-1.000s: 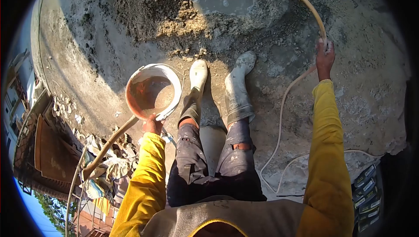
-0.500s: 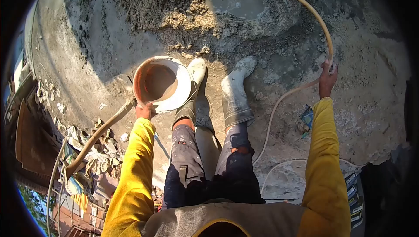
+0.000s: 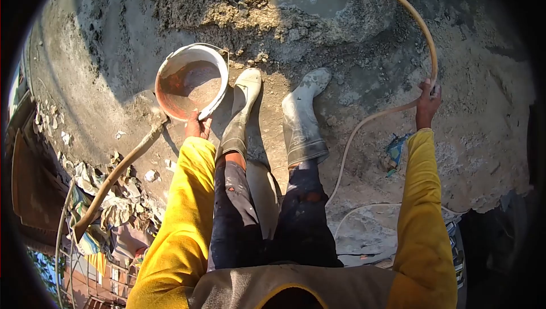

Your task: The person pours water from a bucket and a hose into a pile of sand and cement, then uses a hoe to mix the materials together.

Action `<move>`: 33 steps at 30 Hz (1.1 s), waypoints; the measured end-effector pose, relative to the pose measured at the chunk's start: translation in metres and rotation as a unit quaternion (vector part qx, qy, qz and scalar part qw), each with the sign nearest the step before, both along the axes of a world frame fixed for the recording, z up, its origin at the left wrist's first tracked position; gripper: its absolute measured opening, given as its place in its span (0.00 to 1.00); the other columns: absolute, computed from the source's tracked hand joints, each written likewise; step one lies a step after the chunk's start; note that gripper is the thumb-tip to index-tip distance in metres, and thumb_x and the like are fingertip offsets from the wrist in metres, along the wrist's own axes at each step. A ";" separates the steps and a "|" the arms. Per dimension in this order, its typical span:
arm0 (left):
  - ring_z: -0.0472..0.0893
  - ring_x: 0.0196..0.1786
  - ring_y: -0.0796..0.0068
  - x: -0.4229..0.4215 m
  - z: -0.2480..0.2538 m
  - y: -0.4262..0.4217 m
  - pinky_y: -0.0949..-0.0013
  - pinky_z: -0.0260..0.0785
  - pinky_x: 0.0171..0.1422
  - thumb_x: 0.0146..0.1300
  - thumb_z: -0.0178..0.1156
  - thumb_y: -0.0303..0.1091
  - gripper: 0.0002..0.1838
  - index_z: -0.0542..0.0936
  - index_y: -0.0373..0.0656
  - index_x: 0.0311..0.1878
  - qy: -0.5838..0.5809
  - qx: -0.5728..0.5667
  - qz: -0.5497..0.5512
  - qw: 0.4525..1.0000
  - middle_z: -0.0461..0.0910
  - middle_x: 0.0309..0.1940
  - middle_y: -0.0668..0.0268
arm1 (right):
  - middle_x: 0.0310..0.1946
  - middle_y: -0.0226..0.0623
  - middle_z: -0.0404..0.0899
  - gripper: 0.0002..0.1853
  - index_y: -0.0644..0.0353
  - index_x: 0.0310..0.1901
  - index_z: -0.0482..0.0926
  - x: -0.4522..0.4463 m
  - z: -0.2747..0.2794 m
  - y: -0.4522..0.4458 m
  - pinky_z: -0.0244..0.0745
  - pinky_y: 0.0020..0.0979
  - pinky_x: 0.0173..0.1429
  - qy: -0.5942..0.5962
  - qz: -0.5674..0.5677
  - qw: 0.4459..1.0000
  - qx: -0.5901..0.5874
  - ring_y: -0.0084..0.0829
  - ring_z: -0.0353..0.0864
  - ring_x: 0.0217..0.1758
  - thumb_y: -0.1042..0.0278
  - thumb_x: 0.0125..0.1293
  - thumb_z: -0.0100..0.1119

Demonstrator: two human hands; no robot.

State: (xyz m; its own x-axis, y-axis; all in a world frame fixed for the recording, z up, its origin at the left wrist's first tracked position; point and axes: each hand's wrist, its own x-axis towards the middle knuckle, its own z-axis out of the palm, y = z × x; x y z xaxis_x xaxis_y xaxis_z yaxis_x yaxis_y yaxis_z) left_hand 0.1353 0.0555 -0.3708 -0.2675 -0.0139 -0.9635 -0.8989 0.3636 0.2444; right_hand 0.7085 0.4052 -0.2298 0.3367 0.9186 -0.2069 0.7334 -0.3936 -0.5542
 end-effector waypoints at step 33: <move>0.59 0.70 0.46 0.150 0.266 0.049 0.57 0.57 0.71 0.44 0.69 0.43 0.44 0.62 0.54 0.67 -0.001 -0.241 -0.847 0.473 0.52 0.71 0.50 | 0.36 0.38 0.75 0.18 0.68 0.44 0.73 0.026 -0.019 -0.001 0.70 0.30 0.47 0.065 -0.027 0.997 0.017 0.28 0.74 0.39 0.57 0.68 0.55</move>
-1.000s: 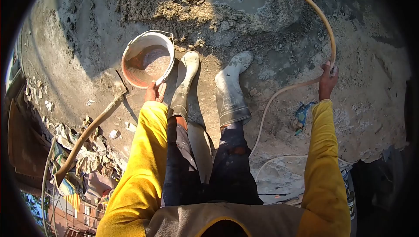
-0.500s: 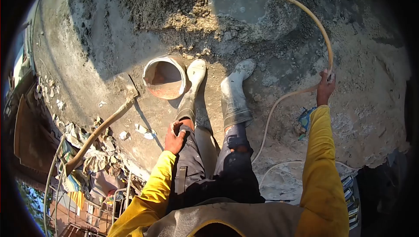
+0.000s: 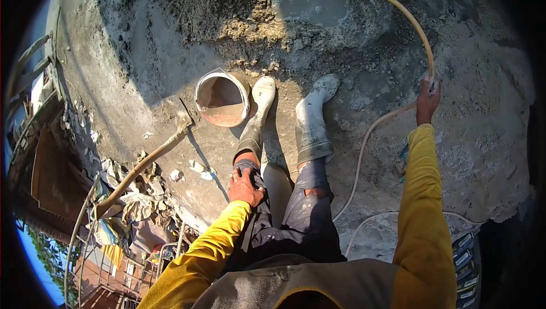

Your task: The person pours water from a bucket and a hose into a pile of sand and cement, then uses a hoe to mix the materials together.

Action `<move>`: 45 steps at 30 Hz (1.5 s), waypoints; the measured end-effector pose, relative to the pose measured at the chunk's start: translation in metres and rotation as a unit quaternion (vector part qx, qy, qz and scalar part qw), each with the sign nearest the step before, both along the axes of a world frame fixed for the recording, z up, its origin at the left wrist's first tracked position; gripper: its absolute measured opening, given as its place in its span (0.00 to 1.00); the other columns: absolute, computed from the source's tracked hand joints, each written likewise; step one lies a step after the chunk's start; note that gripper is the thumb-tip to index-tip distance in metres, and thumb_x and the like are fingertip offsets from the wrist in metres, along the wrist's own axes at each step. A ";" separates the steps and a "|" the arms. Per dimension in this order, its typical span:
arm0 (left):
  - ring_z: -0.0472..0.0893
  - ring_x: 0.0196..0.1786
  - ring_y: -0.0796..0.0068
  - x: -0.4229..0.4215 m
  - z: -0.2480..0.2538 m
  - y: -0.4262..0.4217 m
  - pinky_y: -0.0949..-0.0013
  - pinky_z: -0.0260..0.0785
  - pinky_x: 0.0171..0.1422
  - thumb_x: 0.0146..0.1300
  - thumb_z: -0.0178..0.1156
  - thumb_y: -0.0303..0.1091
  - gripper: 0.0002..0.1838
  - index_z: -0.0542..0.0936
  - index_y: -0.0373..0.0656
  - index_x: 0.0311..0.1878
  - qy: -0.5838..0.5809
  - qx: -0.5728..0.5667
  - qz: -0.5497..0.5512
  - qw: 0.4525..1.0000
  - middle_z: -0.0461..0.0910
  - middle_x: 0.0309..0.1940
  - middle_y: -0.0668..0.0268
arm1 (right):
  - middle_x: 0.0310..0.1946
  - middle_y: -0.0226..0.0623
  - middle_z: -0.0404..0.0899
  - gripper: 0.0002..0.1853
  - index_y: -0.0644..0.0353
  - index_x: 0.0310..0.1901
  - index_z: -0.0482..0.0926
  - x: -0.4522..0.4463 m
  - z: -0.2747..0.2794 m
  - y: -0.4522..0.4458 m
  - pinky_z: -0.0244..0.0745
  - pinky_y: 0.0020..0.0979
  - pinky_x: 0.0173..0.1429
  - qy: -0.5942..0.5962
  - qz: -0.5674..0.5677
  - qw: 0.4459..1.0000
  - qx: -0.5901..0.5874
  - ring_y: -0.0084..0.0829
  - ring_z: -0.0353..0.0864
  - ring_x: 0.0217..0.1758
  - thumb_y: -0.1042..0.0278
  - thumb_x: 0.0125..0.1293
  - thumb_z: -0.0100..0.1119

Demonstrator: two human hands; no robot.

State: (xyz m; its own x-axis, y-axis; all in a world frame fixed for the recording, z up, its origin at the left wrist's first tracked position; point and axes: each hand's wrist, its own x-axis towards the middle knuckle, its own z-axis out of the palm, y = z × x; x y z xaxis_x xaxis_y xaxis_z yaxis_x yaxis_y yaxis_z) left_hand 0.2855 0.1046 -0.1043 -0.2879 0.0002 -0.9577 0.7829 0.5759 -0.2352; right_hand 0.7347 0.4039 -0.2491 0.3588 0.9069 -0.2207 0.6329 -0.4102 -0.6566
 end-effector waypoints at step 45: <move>0.60 0.70 0.50 0.011 -0.010 -0.008 0.61 0.54 0.72 0.43 0.66 0.47 0.42 0.65 0.53 0.66 0.020 0.024 -0.031 0.999 0.54 0.70 0.45 | 0.35 0.40 0.77 0.21 0.68 0.46 0.75 0.013 -0.005 -0.006 0.69 0.31 0.45 -0.070 0.005 0.997 0.014 0.30 0.75 0.38 0.55 0.66 0.56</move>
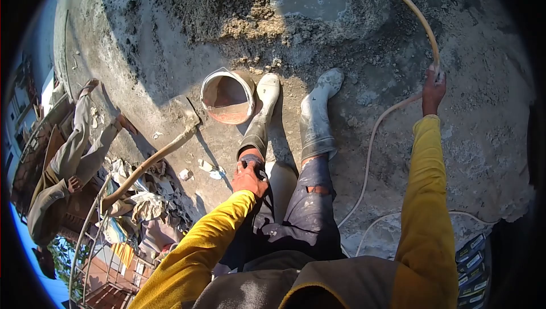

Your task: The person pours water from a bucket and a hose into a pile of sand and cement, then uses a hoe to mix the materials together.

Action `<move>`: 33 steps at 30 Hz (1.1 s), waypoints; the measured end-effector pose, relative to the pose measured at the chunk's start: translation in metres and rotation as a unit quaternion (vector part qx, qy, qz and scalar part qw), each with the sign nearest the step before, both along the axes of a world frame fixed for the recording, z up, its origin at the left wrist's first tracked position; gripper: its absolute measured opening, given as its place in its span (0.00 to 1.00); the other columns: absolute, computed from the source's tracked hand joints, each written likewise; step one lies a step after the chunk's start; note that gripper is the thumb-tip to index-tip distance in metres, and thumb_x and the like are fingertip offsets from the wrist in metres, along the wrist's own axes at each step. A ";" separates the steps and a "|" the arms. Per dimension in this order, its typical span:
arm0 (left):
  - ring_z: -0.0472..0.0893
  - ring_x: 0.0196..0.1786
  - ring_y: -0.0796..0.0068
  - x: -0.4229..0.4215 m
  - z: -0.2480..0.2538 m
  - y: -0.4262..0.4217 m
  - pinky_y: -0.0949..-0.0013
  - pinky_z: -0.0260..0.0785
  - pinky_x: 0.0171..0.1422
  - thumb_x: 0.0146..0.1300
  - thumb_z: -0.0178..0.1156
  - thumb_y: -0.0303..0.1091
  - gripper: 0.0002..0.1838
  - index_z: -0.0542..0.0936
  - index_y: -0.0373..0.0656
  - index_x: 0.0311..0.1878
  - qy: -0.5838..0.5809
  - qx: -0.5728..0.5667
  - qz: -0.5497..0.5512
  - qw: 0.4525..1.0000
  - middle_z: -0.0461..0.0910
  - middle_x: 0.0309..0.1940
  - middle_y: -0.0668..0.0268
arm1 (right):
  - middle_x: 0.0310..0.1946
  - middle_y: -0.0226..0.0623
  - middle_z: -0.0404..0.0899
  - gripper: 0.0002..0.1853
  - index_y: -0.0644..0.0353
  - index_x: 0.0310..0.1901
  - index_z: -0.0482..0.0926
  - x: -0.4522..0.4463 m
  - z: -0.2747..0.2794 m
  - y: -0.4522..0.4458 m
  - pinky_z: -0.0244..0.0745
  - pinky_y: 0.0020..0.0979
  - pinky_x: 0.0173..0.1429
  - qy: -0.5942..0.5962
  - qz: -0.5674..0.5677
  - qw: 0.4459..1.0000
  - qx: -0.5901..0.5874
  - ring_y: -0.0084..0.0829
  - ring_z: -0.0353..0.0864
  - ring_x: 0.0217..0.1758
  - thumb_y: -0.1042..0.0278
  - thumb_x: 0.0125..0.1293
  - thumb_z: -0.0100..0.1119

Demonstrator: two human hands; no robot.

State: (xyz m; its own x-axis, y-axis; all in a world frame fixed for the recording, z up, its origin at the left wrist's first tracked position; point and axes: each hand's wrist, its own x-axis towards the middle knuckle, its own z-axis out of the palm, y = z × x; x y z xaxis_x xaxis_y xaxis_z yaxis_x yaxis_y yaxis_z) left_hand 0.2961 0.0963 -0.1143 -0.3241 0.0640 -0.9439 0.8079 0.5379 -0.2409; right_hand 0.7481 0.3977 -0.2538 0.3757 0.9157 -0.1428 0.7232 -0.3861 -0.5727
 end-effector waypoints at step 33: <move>0.61 0.69 0.48 -0.003 0.000 0.000 0.60 0.55 0.72 0.43 0.67 0.46 0.42 0.66 0.51 0.66 -0.005 0.017 0.003 1.000 0.56 0.69 0.44 | 0.35 0.39 0.77 0.18 0.66 0.44 0.75 0.006 -0.006 0.000 0.70 0.30 0.45 0.007 0.004 1.000 -0.011 0.29 0.76 0.38 0.56 0.67 0.56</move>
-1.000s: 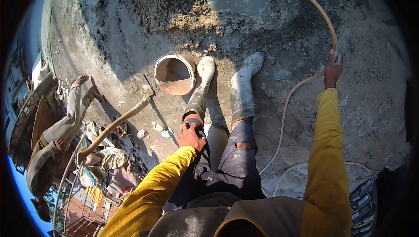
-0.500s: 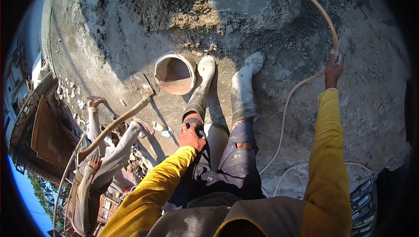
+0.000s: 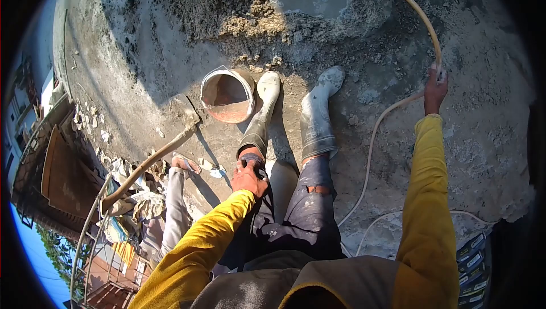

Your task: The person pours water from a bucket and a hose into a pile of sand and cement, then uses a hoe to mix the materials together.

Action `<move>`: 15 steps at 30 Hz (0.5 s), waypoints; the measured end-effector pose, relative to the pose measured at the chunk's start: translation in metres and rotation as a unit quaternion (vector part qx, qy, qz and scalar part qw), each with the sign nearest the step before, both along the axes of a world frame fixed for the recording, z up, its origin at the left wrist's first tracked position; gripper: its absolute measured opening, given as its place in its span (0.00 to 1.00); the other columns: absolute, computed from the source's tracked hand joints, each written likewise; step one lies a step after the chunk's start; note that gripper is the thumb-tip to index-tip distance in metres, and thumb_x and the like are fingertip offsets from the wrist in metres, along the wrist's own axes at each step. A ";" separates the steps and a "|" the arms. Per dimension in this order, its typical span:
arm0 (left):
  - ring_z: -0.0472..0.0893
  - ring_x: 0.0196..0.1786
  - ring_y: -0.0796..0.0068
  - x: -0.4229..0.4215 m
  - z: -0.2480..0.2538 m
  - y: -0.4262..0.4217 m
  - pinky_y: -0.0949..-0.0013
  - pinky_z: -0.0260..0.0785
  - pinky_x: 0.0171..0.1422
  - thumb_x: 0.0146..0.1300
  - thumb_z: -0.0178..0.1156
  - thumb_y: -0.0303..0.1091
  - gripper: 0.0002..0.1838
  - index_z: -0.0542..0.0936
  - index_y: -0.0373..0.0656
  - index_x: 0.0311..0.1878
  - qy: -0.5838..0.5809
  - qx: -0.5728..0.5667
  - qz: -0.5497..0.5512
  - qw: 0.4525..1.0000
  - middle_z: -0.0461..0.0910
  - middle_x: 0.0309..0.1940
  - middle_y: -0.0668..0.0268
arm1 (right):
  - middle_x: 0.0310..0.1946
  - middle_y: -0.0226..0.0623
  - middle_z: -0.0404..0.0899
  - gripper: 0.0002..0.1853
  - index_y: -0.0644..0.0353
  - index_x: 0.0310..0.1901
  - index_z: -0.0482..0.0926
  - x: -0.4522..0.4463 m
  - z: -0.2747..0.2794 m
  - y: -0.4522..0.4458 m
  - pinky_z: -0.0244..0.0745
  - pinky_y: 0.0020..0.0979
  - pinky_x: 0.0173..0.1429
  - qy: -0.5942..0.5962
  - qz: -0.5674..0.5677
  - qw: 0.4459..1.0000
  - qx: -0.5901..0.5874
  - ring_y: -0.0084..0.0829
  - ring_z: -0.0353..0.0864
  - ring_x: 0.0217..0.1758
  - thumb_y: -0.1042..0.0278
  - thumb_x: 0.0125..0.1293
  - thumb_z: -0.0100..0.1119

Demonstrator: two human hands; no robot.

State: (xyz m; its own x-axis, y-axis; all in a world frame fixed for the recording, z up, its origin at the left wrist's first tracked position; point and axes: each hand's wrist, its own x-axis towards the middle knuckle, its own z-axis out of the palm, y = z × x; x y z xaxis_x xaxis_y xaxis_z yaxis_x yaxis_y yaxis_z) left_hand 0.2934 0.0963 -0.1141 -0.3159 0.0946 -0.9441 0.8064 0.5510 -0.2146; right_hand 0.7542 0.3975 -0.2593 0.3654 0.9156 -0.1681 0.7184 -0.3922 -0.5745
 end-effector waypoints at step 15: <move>0.62 0.69 0.50 0.002 0.001 0.009 0.61 0.56 0.71 0.43 0.67 0.47 0.42 0.67 0.55 0.65 0.010 -0.026 -0.005 1.000 0.55 0.70 0.47 | 0.36 0.42 0.78 0.21 0.68 0.45 0.74 0.002 -0.004 0.000 0.69 0.32 0.46 -0.005 -0.016 1.000 0.006 0.31 0.76 0.39 0.53 0.67 0.56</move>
